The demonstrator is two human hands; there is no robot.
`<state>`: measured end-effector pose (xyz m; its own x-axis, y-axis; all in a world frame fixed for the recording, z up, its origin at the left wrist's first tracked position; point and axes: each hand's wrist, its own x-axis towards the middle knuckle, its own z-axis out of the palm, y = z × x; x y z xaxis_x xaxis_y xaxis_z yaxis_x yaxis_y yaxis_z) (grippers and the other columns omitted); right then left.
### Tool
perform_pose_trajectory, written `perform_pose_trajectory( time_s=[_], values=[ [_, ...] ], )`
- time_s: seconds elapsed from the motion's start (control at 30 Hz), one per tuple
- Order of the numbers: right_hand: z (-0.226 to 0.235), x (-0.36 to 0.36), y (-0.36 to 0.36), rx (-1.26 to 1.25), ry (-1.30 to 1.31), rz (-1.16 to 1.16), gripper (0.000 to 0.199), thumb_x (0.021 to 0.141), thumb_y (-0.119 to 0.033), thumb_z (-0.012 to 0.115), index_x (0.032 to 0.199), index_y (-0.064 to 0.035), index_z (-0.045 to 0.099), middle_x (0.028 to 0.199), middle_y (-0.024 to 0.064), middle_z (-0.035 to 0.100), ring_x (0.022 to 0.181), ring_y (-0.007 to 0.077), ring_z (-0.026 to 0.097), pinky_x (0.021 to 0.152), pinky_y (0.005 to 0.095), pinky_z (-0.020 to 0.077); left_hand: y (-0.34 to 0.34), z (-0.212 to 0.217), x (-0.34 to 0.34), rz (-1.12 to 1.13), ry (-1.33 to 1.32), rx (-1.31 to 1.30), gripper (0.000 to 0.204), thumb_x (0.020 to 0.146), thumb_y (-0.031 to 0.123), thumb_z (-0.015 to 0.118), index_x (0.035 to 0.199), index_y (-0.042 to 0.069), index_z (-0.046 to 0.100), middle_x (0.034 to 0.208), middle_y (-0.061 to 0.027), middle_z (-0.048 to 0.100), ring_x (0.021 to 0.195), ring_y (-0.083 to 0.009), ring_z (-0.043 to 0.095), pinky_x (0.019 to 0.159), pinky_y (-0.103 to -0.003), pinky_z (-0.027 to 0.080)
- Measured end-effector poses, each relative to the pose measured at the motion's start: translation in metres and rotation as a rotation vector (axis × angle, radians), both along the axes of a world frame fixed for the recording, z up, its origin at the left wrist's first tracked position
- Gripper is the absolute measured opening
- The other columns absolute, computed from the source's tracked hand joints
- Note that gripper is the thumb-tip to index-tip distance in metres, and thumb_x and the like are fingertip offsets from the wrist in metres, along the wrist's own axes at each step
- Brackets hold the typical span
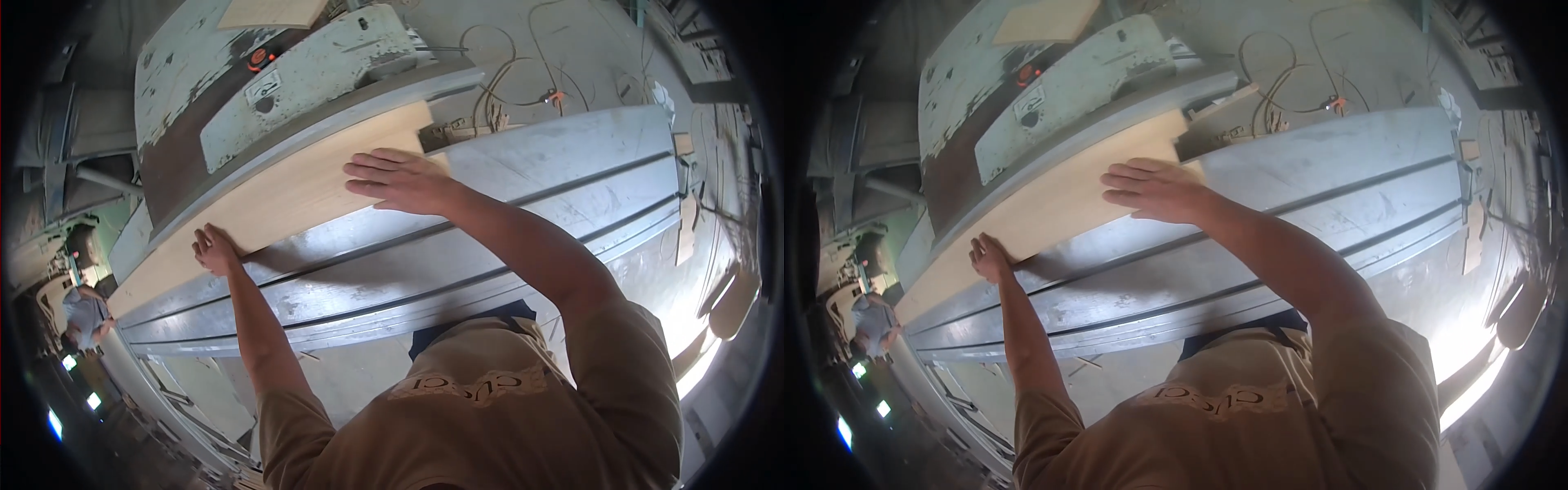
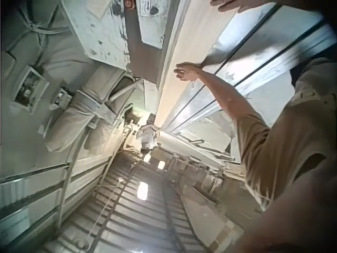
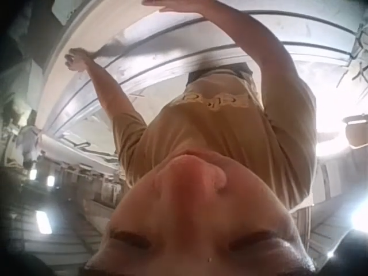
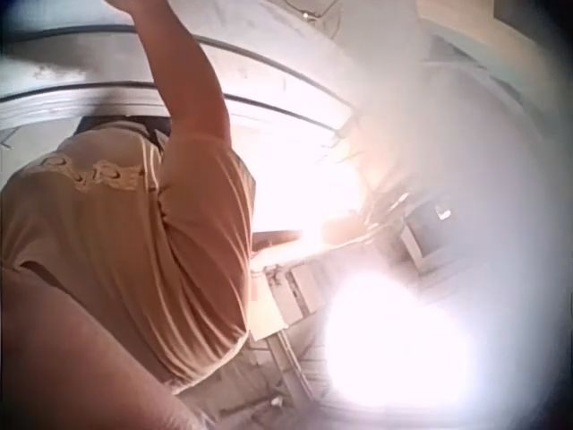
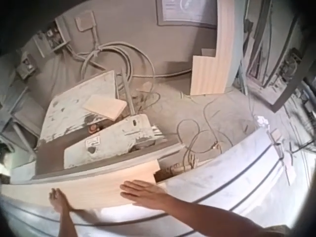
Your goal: Cutting long wooden planks using a sliding table saw in a workshop.
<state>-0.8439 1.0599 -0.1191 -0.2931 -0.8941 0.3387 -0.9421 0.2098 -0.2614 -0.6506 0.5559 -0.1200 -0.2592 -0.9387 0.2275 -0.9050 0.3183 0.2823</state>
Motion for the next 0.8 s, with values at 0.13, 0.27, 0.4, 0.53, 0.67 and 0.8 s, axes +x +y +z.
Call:
perform_pose_trajectory(
  time_s=[0.13, 0.27, 0.4, 0.53, 0.67, 0.8],
  values=[
    [0.009, -0.001, -0.003, 0.004, -0.008, 0.0, 0.066, 0.099, -0.042, 0.077, 0.159, -0.0204, 0.06, 0.175, 0.0012, 0.047, 0.166, 0.0205, 0.037, 0.138, 0.0419, 0.0256, 0.056, -0.012, -0.021, -0.08, -0.025, -0.054, 0.073, 0.107, 0.071, 0.052, 0.161, 0.023, 0.062, 0.165, -0.0249, 0.051, 0.155, -0.0438, 0.045, 0.124, -0.061, 0.039],
    [-0.005, 0.002, 0.002, 0.04, -0.009, -0.051, 0.064, 0.098, -0.041, 0.077, 0.156, -0.0195, 0.061, 0.172, 0.0017, 0.051, 0.164, 0.0205, 0.04, 0.137, 0.0409, 0.0272, 0.21, -0.031, -0.089, -0.073, -0.021, 0.006, 0.062, 0.106, 0.066, 0.051, 0.151, 0.026, 0.064, 0.162, -0.0128, 0.054, 0.15, -0.0385, 0.047, 0.114, -0.068, 0.044],
    [-0.011, 0.004, -0.015, -0.047, -0.075, -0.037, 0.059, 0.097, -0.041, 0.077, 0.149, -0.0175, 0.065, 0.168, 0.0016, 0.055, 0.161, 0.02, 0.042, 0.135, 0.0387, 0.0291, 0.208, -0.003, -0.082, -0.044, -0.036, -0.006, 0.064, 0.107, 0.069, 0.05, 0.152, 0.026, 0.066, 0.166, -0.0109, 0.053, 0.153, -0.0346, 0.047, 0.121, -0.072, 0.034],
    [-0.025, 0.005, -0.019, -0.465, 0.034, -0.205, 0.008, 0.09, -0.019, 0.066, 0.097, -0.016, 0.069, 0.118, 0.0005, 0.067, 0.124, 0.0181, 0.061, 0.106, 0.0315, 0.0474, 0.212, -0.001, -0.087, -0.019, -0.075, 0.032, 0.069, 0.106, 0.072, 0.051, 0.157, 0.027, 0.064, 0.168, -0.0101, 0.052, 0.157, -0.0318, 0.045, 0.125, -0.076, 0.023],
    [-0.032, 0.005, -0.021, -0.479, 0.031, -0.244, 0.007, 0.088, -0.019, 0.067, 0.094, -0.0158, 0.069, 0.112, -0.0007, 0.065, 0.119, 0.0173, 0.061, 0.103, 0.031, 0.0479, 0.215, -0.005, -0.09, -0.018, -0.059, 0.035, 0.071, 0.105, 0.074, 0.051, 0.156, 0.027, 0.066, 0.169, -0.0099, 0.052, 0.158, -0.0313, 0.044, 0.126, -0.076, 0.022],
    [-0.028, 0.009, -0.021, -0.207, -0.124, -0.138, 0.02, 0.103, -0.021, 0.062, 0.119, -0.0137, 0.071, 0.14, 0.0005, 0.067, 0.142, 0.0177, 0.056, 0.122, 0.0338, 0.0413, 0.21, -0.004, -0.085, -0.022, -0.062, 0.059, 0.073, 0.104, 0.075, 0.05, 0.157, 0.027, 0.065, 0.169, -0.0111, 0.052, 0.158, -0.0325, 0.045, 0.127, -0.075, 0.021]
  ],
)
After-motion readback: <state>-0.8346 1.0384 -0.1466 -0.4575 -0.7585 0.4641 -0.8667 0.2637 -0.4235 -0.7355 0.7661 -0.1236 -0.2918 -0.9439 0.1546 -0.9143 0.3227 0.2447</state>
